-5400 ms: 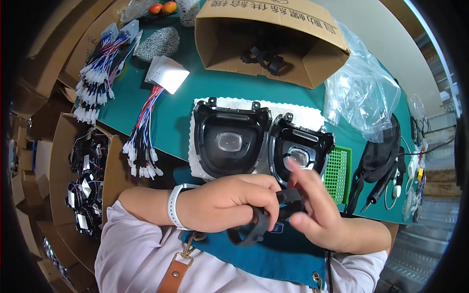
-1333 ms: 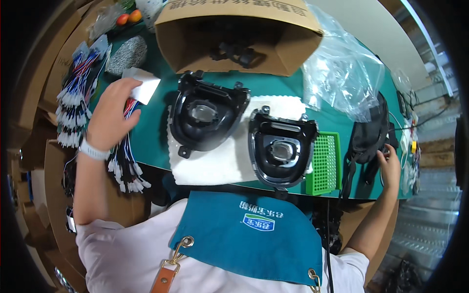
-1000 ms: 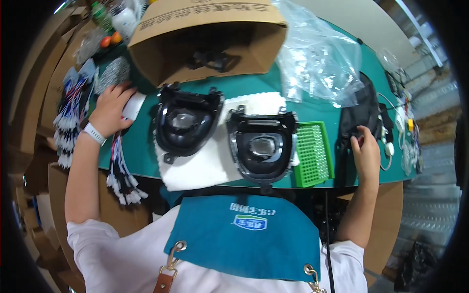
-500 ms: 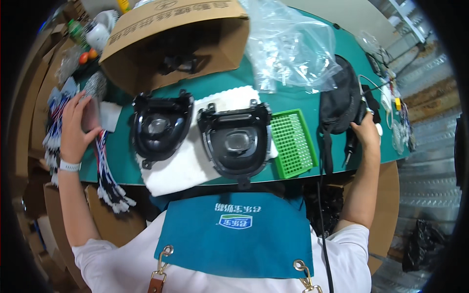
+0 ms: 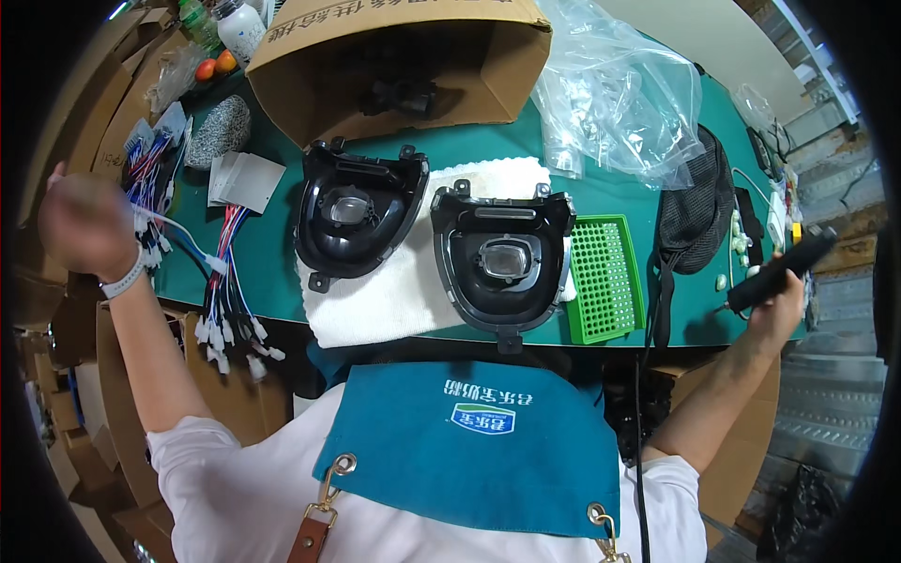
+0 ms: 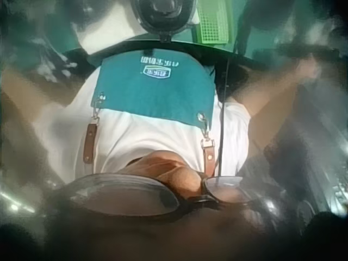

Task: The person assembles black plastic electronic housings by inserting clear plastic lenses into the frames. They use a black handheld tool to press or secure components inside the housings. The person repeatedly handles the units, placing them into a cardboard box and retrieving them to continue the assembly process.

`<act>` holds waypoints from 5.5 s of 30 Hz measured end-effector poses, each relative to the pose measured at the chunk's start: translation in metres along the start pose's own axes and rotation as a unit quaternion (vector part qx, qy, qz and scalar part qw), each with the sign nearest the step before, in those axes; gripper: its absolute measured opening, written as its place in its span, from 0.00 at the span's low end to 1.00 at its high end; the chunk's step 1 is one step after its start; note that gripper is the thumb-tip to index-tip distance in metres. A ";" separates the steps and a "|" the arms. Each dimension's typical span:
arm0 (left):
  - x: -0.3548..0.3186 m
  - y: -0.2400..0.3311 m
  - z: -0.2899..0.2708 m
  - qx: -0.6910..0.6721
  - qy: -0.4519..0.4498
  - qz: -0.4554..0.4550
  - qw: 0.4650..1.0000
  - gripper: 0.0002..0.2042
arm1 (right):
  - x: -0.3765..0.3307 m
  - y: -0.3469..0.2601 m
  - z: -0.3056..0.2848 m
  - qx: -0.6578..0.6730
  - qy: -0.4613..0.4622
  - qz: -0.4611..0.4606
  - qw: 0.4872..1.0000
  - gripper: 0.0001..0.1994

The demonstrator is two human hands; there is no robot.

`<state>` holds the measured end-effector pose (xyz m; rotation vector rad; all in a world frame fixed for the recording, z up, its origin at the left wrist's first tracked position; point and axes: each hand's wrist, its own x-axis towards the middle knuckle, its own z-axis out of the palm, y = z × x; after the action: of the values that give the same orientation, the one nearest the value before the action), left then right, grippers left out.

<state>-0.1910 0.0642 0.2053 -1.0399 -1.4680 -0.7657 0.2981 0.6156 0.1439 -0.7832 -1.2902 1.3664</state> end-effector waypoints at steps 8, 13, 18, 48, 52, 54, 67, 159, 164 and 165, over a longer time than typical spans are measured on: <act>0.016 -0.016 0.009 -0.107 0.221 -0.159 0.956 0.33 | -0.082 -0.050 0.053 0.258 -0.132 -0.157 0.944 0.33; 0.052 0.043 0.019 -0.657 0.072 -0.376 0.650 0.34 | -0.114 -0.046 0.093 0.303 -0.232 -0.173 0.908 0.34; 0.012 0.171 0.065 -0.768 -0.325 -0.210 0.511 0.38 | -0.130 -0.022 0.141 0.187 -0.156 -0.268 0.932 0.36; 0.017 0.232 0.093 -0.232 -0.394 -0.019 0.889 0.34 | -0.127 0.024 0.209 -0.066 -0.067 -0.238 0.967 0.31; 0.016 0.246 0.097 -0.240 -0.441 -0.021 0.865 0.34 | -0.115 0.020 0.198 -0.003 -0.232 -0.220 0.947 0.21; 0.003 0.258 0.099 -0.263 -0.459 -0.058 0.847 0.35 | -0.116 0.017 0.201 0.017 -0.221 -0.214 0.952 0.23; -0.030 0.271 0.117 -0.246 -0.443 -0.112 0.855 0.28 | -0.145 -0.032 0.218 0.230 -0.307 -0.221 0.897 0.33; -0.051 0.262 0.079 -0.329 -0.466 -0.071 0.818 0.33 | -0.156 -0.046 0.225 0.285 -0.325 -0.181 0.883 0.26; -0.061 0.264 0.083 -0.350 -0.442 -0.091 0.821 0.27 | -0.172 -0.032 0.256 0.284 -0.341 -0.165 0.881 0.26; -0.061 0.264 0.083 -0.358 -0.441 -0.097 0.818 0.27 | -0.173 -0.032 0.257 0.280 -0.344 -0.159 0.882 0.26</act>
<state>0.0150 0.2333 0.1078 -2.0294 -2.1513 -1.0980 0.1047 0.3768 0.1934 0.3451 -1.3498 1.6829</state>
